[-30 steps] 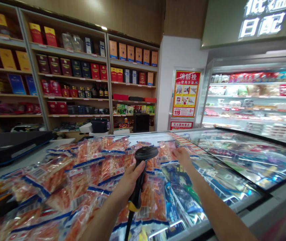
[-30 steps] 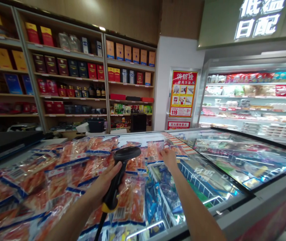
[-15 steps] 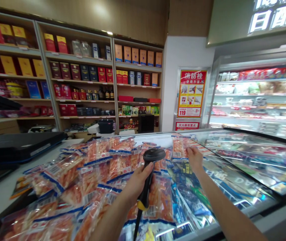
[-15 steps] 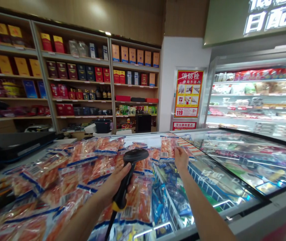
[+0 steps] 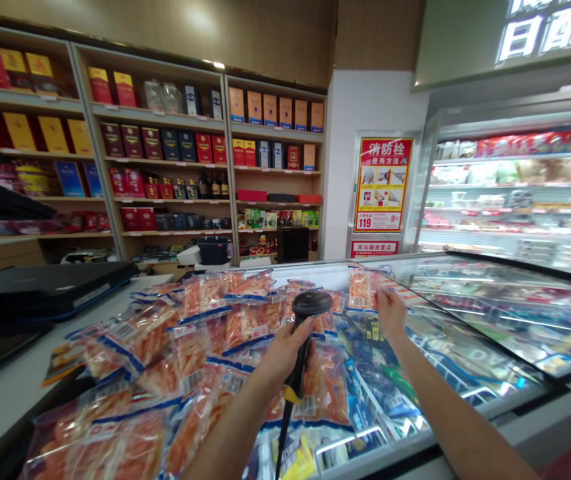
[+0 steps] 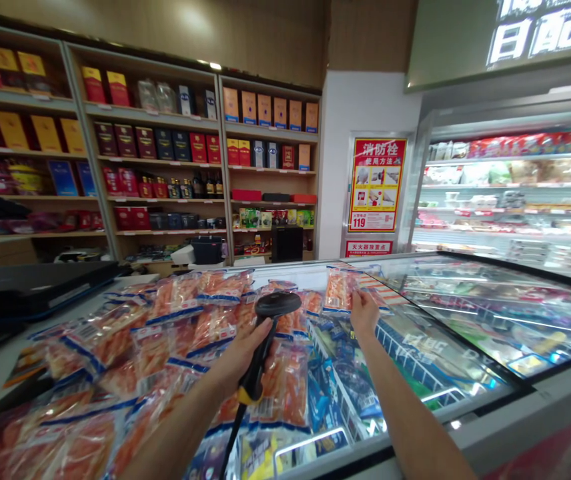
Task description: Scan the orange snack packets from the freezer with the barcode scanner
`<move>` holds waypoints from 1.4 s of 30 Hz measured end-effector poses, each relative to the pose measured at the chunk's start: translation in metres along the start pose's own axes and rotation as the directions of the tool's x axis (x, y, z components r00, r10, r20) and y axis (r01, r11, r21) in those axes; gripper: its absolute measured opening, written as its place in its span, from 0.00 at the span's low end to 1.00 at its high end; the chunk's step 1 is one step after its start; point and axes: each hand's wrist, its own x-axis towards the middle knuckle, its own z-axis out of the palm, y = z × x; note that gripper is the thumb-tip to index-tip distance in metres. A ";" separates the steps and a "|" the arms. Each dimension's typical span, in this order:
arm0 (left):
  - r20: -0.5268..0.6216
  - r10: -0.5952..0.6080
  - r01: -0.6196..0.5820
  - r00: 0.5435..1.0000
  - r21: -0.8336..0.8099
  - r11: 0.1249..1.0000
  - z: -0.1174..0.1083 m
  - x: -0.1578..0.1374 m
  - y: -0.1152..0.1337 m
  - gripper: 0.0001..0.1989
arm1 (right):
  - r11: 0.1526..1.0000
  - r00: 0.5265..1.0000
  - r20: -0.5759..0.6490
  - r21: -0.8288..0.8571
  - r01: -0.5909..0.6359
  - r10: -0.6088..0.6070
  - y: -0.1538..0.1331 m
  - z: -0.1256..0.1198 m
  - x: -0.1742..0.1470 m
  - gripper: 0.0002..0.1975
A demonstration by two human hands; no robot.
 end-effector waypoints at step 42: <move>0.170 -0.052 0.043 0.984 0.058 0.997 0.006 -0.014 0.010 0.18 | 0.989 0.990 -0.119 -0.116 -0.094 0.080 0.017 -0.028 0.021 0.21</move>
